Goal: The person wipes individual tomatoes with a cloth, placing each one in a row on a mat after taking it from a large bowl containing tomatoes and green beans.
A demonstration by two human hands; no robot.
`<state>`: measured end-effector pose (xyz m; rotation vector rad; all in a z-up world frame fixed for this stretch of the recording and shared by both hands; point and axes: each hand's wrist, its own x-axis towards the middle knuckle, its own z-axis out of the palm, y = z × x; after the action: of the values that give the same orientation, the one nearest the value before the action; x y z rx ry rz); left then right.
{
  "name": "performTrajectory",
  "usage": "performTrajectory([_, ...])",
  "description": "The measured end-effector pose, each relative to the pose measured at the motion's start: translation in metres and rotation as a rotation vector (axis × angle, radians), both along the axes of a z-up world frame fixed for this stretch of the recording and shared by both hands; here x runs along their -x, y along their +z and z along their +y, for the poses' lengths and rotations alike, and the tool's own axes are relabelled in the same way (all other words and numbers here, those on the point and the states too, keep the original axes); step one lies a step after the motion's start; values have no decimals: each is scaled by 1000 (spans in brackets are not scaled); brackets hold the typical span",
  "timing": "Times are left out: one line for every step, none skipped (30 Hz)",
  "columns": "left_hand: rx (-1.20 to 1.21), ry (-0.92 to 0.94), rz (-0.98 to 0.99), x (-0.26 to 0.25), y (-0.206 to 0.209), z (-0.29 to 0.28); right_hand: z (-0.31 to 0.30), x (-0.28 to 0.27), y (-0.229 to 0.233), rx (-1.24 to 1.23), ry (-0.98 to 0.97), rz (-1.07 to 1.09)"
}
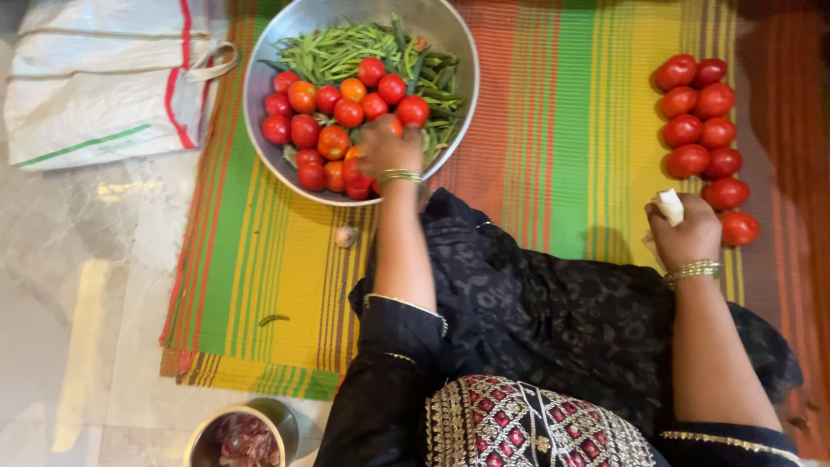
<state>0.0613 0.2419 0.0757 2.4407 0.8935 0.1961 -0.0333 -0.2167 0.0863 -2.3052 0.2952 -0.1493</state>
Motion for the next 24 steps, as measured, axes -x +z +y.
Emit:
performTrajectory([-9, 50, 46, 0, 0, 14, -4, 3, 0, 41, 10, -23])
performTrajectory([-17, 95, 93, -3, 1, 23, -8, 4, -4, 86, 16, -45])
performTrajectory([38, 120, 159, -3, 2, 29, -13, 4, -12, 132, 22, -65])
performTrajectory([91, 145, 224, -3, 6, 31, -12, -1, -24, 229, 45, -162])
performTrajectory([112, 132, 286, -2, 11, 29, -15, -5, -32, 328, 69, -256])
performTrajectory([130, 121, 352, 1, 17, 29, -17, -8, -41, 233, 46, -214])
performTrajectory([126, 102, 374, 4, 23, 28, -13, -11, -51, 137, 23, -174])
performTrajectory([120, 85, 395, 7, 28, 27, -9, -16, -58, 164, 49, -182])
performTrajectory([114, 68, 415, 9, 31, 27, -5, -19, -62, 191, 74, -190])
performTrajectory([100, 49, 428, 12, 31, 27, -2, -20, -64, 183, 93, -180])
performTrajectory([87, 31, 440, 13, 28, 28, 3, -21, -65, 175, 112, -171])
performTrajectory([73, 12, 454, 13, 22, 31, 7, -21, -63, 175, 121, -166])
performTrajectory([50, -3, 453, 12, 13, 36, 10, -22, -60, 174, 131, -160])
performTrajectory([27, -19, 451, 9, 2, 41, 13, -22, -57, 172, 139, -155])
performTrajectory([6, -13, 459, 5, -11, 48, 15, -21, -54, 169, 132, -157])
performTrajectory([-14, -7, 466, 0, -22, 58, 18, -21, -51, 166, 125, -160])
performTrajectory([-20, 4, 453, -4, -33, 69, 20, -21, -47, 163, 118, -163])
performTrajectory([-25, 16, 441, -6, -42, 76, 21, -22, -45, 154, 123, -154])
performTrajectory([3, 30, 414, -7, -49, 83, 22, -22, -43, 145, 128, -145])
performTrajectory([32, 45, 388, -6, -50, 91, 23, -23, -41, 135, 135, -136])
performTrajectory([62, 60, 362, -6, -51, 94, 24, -23, -40, 129, 129, -115])
performTrajectory([42, 57, 283, -3, -51, 93, 25, -24, -38, 123, 129, -95])
performTrajectory([23, 54, 203, -2, -50, 91, 27, -25, -37, 116, 128, -75])
performTrajectory([5, 55, 124, -1, -47, 88, 28, -26, -37, 98, 122, -89])
